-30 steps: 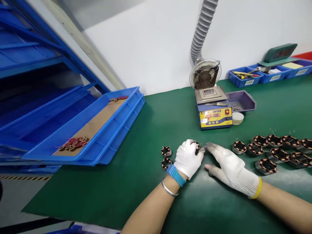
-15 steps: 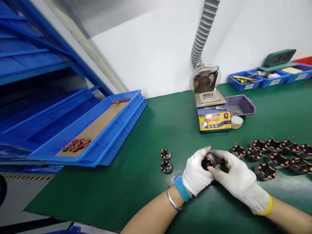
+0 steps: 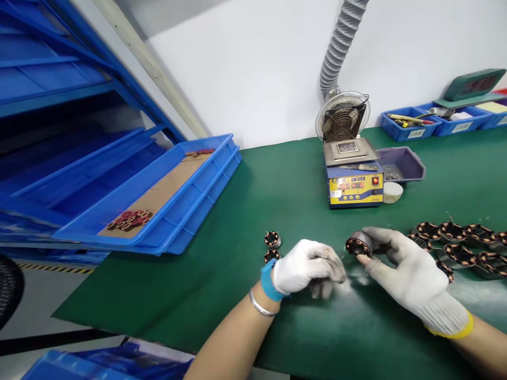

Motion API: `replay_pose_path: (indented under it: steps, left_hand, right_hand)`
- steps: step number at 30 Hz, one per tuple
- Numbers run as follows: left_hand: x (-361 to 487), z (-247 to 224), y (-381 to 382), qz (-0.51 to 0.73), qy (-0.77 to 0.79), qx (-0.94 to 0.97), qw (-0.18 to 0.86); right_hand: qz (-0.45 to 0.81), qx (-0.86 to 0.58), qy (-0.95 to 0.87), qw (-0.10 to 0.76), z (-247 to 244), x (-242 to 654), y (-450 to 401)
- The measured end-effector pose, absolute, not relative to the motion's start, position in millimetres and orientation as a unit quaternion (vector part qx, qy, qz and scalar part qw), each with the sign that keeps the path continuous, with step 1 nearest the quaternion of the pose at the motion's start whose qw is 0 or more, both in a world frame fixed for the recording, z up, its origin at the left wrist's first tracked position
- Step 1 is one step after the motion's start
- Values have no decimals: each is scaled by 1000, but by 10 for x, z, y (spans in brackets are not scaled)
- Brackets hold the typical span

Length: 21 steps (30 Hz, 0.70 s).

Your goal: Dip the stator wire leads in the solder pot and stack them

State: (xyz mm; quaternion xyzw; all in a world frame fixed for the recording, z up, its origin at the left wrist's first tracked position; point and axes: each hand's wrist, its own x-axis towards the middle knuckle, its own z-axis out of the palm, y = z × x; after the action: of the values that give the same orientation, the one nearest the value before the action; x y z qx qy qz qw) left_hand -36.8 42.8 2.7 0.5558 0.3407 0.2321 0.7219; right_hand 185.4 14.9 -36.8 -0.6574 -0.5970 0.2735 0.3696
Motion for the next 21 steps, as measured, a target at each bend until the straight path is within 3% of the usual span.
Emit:
replay_pose_path:
  steps: [2,5,11,17,21]
  left_hand:
    - [-438,70,446,311,325,542,710]
    - [-326,4,418,421,371,555,614]
    - [-4,-128,204,411,457,619,488]
    - [-222,-75,238,627,422,491,433]
    - [-88,-138,257,487,469,533,509]
  right_hand:
    - [277,-670,-580,373,-299,1845,153]
    - [291,-657,-578,387,-260,1832,139]
    - [295,-630,-610,380,-355,1821,89]
    - [362,-635,-553,400,-274,1786,111]
    - [446,-586,-498,458,-235,1733,138]
